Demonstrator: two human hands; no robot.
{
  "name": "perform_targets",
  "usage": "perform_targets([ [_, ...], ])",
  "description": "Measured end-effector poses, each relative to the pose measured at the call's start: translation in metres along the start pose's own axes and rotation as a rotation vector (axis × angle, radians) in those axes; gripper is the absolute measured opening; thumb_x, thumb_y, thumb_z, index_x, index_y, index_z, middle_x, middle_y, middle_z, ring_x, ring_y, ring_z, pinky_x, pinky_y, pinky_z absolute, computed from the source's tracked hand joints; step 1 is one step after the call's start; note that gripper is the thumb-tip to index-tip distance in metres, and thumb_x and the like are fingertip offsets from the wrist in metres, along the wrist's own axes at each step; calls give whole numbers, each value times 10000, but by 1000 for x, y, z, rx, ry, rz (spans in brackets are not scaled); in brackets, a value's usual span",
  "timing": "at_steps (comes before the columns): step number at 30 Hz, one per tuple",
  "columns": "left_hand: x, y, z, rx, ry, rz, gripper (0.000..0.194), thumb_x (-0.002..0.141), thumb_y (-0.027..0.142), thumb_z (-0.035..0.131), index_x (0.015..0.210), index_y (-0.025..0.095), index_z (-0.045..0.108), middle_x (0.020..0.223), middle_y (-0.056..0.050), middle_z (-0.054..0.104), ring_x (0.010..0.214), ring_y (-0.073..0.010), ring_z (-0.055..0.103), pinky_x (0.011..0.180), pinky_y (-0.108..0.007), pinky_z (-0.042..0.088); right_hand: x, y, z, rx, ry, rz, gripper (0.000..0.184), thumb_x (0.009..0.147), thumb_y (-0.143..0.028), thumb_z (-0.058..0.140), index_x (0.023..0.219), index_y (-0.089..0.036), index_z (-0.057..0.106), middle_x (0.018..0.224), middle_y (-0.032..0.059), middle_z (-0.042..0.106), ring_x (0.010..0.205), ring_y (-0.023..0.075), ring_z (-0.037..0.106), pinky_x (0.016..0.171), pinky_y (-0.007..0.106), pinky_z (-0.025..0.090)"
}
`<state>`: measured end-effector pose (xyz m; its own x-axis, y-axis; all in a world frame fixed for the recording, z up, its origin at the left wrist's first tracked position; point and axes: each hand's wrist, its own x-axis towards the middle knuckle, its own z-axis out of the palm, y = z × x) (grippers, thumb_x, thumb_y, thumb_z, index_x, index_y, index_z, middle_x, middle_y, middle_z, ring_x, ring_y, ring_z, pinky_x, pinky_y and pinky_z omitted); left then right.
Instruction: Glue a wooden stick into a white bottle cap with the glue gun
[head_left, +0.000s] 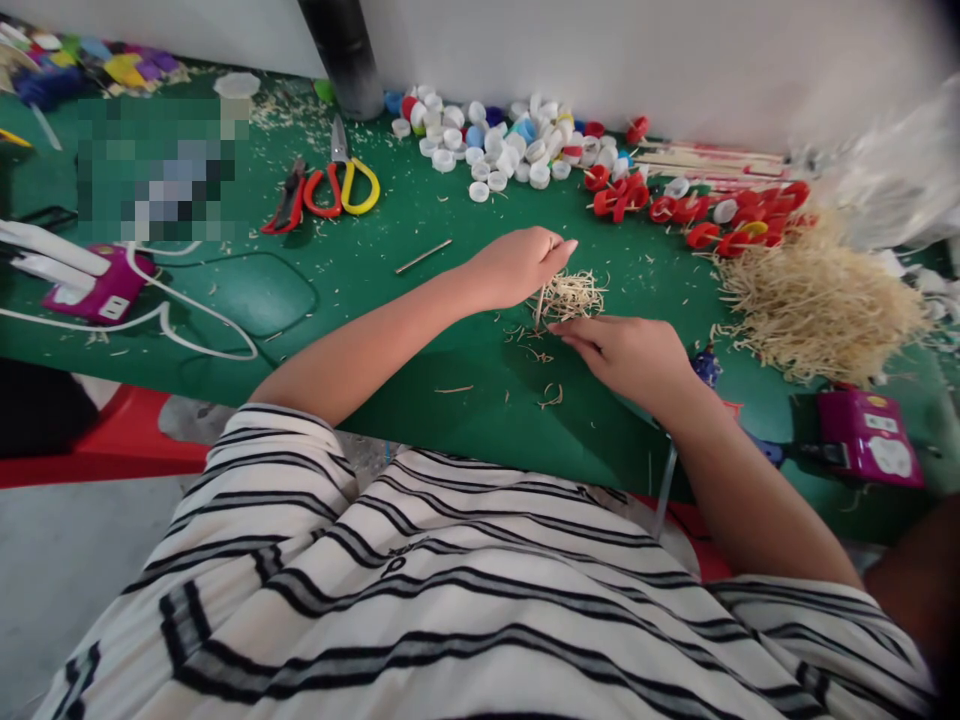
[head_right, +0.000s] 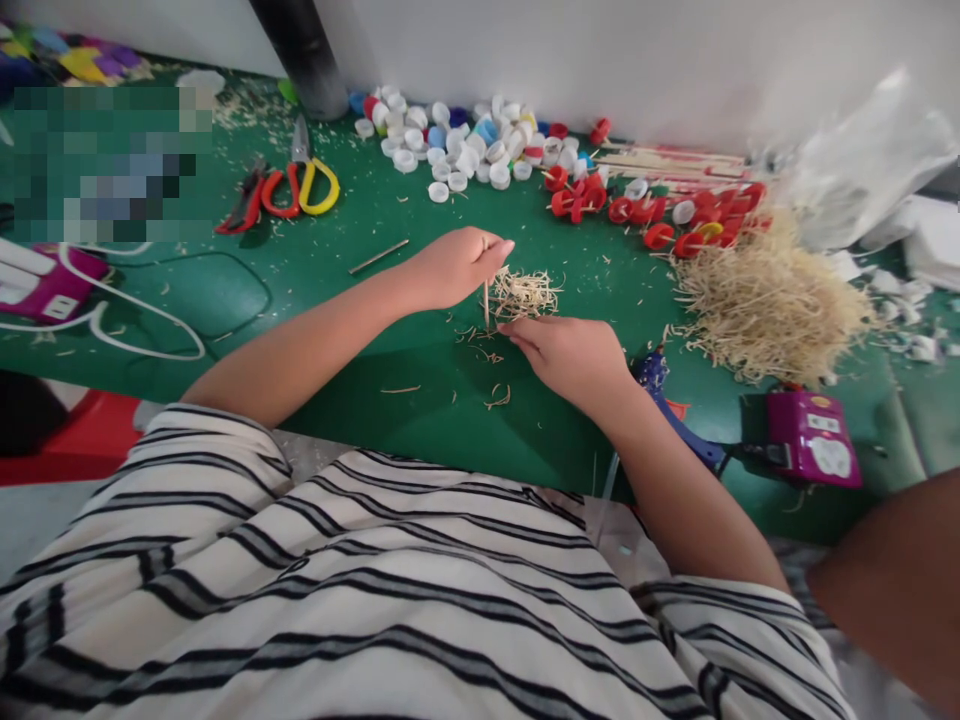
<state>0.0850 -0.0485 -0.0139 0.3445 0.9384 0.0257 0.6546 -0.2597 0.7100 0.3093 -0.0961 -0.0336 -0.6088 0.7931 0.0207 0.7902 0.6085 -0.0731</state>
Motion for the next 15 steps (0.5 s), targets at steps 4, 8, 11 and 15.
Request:
perform_targets([
  [4, 0, 2, 2, 10, 6, 21, 446, 1147, 359, 375, 716, 261, 316, 608, 25, 332, 571, -159, 302, 679, -418, 253, 0, -9, -2, -31, -72, 53, 416, 1116, -378, 467, 1359, -368, 804, 1239, 4, 861, 953, 238, 788, 631, 324, 384],
  [8, 0, 2, 3, 24, 18, 26, 448, 1148, 358, 380, 715, 263, 316, 597, 28, 334, 563, -160, 301, 676, -415, 248, -1, -15, -7, -32, -138, 68, 441, 1122, -381, 438, 1366, -353, 803, 1192, 23, 869, 939, 249, 786, 648, 333, 406],
  [11, 0, 2, 3, 30, 21, 26, 454, 1151, 363, 377, 712, 264, 317, 597, 27, 343, 562, -162, 303, 675, -413, 250, -3, -13, -11, -24, -169, 79, 446, 1119, -384, 439, 1383, -351, 798, 1161, 31, 872, 930, 254, 782, 661, 334, 421],
  [15, -1, 4, 2, 37, 11, 9, 462, 1155, 353, 377, 707, 263, 310, 588, 30, 349, 548, -155, 299, 666, -411, 246, -4, -6, -15, -4, -193, 79, 417, 1110, -388, 474, 1361, -372, 806, 1168, 5, 872, 941, 246, 782, 655, 318, 412],
])
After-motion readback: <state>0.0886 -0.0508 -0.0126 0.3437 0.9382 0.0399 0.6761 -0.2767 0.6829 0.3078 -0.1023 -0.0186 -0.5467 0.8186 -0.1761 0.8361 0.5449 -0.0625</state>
